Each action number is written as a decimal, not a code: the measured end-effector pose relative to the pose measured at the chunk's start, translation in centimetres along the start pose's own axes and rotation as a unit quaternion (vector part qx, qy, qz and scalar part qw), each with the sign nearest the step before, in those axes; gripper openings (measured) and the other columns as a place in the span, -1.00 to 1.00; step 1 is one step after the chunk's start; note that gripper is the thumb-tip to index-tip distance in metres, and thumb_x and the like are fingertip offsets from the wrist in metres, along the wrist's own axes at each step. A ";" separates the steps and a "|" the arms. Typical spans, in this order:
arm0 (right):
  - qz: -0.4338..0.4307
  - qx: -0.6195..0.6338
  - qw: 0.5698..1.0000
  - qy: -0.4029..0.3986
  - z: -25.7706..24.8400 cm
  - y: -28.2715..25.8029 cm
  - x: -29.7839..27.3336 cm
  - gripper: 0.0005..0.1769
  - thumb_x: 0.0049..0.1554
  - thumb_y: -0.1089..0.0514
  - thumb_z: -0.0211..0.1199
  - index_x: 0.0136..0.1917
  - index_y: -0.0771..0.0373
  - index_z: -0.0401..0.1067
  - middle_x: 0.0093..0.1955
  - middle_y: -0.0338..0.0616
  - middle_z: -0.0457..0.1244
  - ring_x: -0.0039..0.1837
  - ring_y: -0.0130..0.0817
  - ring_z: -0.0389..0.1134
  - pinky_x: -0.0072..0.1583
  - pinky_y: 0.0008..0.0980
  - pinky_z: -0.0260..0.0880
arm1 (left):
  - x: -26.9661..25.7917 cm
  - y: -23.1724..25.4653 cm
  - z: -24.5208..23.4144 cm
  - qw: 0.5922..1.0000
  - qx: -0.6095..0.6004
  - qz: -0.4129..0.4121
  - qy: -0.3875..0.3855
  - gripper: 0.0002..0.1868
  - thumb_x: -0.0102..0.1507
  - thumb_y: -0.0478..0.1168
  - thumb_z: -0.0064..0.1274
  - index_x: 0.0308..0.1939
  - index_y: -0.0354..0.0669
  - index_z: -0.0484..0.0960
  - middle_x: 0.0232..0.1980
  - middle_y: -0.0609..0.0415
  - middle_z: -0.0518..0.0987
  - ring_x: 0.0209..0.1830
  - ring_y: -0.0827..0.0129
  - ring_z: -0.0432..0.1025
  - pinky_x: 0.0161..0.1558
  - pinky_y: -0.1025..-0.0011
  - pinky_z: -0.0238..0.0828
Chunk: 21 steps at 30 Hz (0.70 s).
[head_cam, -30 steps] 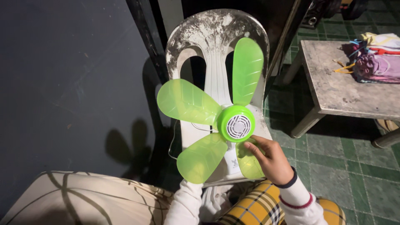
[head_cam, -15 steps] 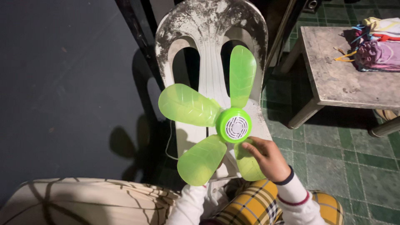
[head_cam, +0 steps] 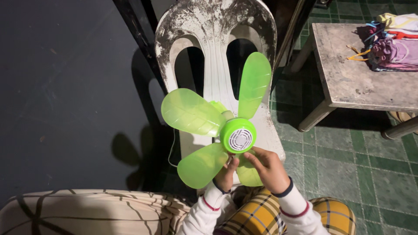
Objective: The person unplugs a small green fan from a wall socket, then removes the fan blades from the motor housing by hand. The fan is placed on a white plastic chair during the process.
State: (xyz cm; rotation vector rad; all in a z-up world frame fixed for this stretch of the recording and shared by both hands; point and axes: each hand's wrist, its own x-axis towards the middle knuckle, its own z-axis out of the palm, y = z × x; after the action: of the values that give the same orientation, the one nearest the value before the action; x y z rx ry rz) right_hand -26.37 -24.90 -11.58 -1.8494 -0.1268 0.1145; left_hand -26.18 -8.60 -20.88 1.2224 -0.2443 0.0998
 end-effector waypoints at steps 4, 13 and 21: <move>-0.024 -0.013 1.000 -0.012 1.1 -0.8 0.0 -0.67 0.21 0.15 0.21 0.13 0.44 0.53 -0.10 -0.02 0.51 -0.02 -0.47 0.50 0.03 -0.43 0.49 | 0.8 2.1 1.0 0.993 0.055 -0.067 0.077 -0.48 0.34 0.08 0.13 0.12 -0.33 0.60 0.01 -0.01 0.65 -0.04 0.32 0.52 -0.03 0.38 0.47; -0.019 -0.040 0.995 -0.088 2.2 -1.8 0.8 -0.69 0.17 0.21 0.16 0.15 0.36 0.48 -0.15 -0.08 0.47 -0.09 -0.47 0.50 0.00 -0.44 0.50 | 4.7 4.2 -2.3 0.986 0.034 0.161 -0.034 -0.15 0.13 0.15 0.41 0.29 -0.32 0.43 0.13 -0.02 0.59 0.06 0.30 0.52 0.13 0.33 0.46; -0.030 0.016 0.982 -0.184 2.1 4.4 3.8 -0.69 0.20 0.18 0.23 0.16 0.40 0.51 -0.02 -0.09 0.46 0.06 -0.41 0.43 0.17 -0.39 0.43 | 7.1 8.3 -3.2 0.865 0.323 0.370 -0.103 0.06 -0.24 0.31 0.39 0.23 -0.16 0.54 0.30 -0.04 0.46 0.47 0.05 0.22 0.65 0.02 0.03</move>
State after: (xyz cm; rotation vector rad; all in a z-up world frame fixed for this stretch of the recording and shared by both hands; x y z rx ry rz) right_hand -22.80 -23.60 -16.46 -1.7749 -0.4342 0.4136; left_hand -20.55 -3.13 -12.61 1.7489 -0.9221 0.7732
